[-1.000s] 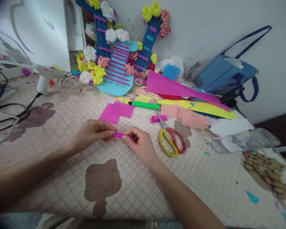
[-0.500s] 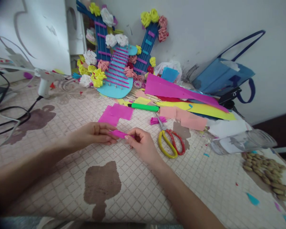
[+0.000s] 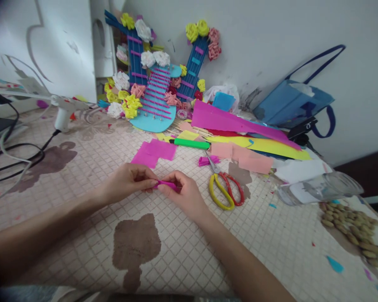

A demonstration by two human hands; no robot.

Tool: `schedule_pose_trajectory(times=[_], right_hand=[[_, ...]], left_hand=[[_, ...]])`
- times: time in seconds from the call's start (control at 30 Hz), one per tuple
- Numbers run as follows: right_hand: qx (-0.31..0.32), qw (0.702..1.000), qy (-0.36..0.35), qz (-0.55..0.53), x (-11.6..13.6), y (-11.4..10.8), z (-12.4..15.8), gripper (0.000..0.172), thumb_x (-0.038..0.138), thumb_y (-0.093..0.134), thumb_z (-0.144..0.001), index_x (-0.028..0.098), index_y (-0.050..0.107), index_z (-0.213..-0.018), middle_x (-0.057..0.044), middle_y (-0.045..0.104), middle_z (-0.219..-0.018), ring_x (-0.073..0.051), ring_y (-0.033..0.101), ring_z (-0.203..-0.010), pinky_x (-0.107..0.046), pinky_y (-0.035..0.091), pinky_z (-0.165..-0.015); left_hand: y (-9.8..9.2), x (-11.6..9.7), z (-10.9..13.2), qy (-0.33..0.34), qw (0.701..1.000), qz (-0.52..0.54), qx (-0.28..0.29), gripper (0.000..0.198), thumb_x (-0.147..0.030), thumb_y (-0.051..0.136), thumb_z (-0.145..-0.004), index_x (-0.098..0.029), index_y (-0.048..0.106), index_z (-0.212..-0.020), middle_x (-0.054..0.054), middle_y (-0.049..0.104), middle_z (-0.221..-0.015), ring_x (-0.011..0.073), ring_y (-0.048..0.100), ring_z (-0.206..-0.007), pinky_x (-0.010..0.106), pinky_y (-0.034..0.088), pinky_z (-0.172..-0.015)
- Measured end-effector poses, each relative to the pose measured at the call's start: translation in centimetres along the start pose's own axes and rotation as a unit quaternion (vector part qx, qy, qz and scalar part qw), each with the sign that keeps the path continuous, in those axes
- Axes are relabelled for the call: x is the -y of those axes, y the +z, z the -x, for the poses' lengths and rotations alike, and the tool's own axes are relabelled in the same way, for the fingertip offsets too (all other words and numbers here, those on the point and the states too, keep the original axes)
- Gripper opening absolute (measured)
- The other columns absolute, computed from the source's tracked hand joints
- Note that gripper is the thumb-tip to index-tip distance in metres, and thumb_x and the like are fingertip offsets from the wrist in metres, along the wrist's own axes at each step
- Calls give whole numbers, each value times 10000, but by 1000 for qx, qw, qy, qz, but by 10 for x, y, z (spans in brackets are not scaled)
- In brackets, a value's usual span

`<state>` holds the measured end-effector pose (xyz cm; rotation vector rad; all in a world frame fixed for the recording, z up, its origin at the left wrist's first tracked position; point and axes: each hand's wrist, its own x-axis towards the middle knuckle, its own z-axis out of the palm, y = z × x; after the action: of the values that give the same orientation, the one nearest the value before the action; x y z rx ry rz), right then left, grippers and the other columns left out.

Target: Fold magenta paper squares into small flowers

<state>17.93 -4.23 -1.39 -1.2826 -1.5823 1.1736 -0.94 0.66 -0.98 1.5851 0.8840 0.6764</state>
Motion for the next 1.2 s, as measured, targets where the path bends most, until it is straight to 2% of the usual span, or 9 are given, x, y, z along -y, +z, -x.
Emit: schedule_pose_trajectory(times=[0.13,0.23,0.37,0.5,0.63,0.83,1.07,1.2], right_hand=[[-15,1000,7,4,-3,-1,-1,171,350,613,-829,184,597,-788,23,566,-675,-103,494,-601,-240,401,-566],[-38,998,34,-30,-4,-4,-2,214,392,622,-818,186,585,-776,40,523,-614,-88,440,-520,-228,357,-491],[-50,995,49,-75,-5,-7,-2,249,432,627,-809,189,580,-782,36,532,-625,-84,438,-511,-219,340,-464],[-54,994,54,-74,-4,-6,-2,243,424,632,-808,189,579,-774,42,519,-601,-83,433,-505,-218,335,-464],[-56,995,46,-71,-4,-5,-2,238,415,633,-811,186,585,-768,35,533,-615,-85,447,-521,-219,341,-469],[-62,996,30,-60,-5,-5,-2,223,402,634,-817,186,591,-780,35,547,-631,-79,441,-505,-224,345,-473],[-88,996,11,16,-3,-3,1,189,369,614,-833,187,608,-781,35,527,-615,-98,450,-556,-236,348,-521],[-98,994,-15,55,-3,-3,3,163,343,601,-843,189,617,-793,34,521,-619,-107,448,-582,-239,340,-534]], left_hand=[[1,3,0,18,1000,3,15,212,-287,687,-765,-116,646,-883,49,678,-780,132,636,-716,242,516,-644],[3,9,1,50,998,43,-22,379,-261,765,-676,-148,554,-971,32,641,-894,157,641,-836,296,533,-760],[5,11,3,61,994,82,-49,342,-222,742,-693,-170,465,-887,-10,575,-853,126,632,-756,283,530,-718],[5,6,5,83,993,35,-73,225,-217,698,-742,-147,531,-876,7,596,-828,121,614,-754,264,512,-713],[5,4,7,67,994,2,-87,145,-229,675,-764,-130,592,-829,23,635,-757,132,616,-708,267,502,-678],[1,9,4,38,995,59,-73,179,-281,708,-746,-122,632,-780,47,661,-758,143,609,-705,260,484,-645],[1,8,3,-2,989,129,-76,203,-261,744,-706,-113,608,-735,19,633,-710,90,563,-646,206,443,-602],[2,7,5,-2,984,156,-85,301,-230,754,-691,-137,547,-890,-1,629,-728,98,585,-656,212,458,-605]])
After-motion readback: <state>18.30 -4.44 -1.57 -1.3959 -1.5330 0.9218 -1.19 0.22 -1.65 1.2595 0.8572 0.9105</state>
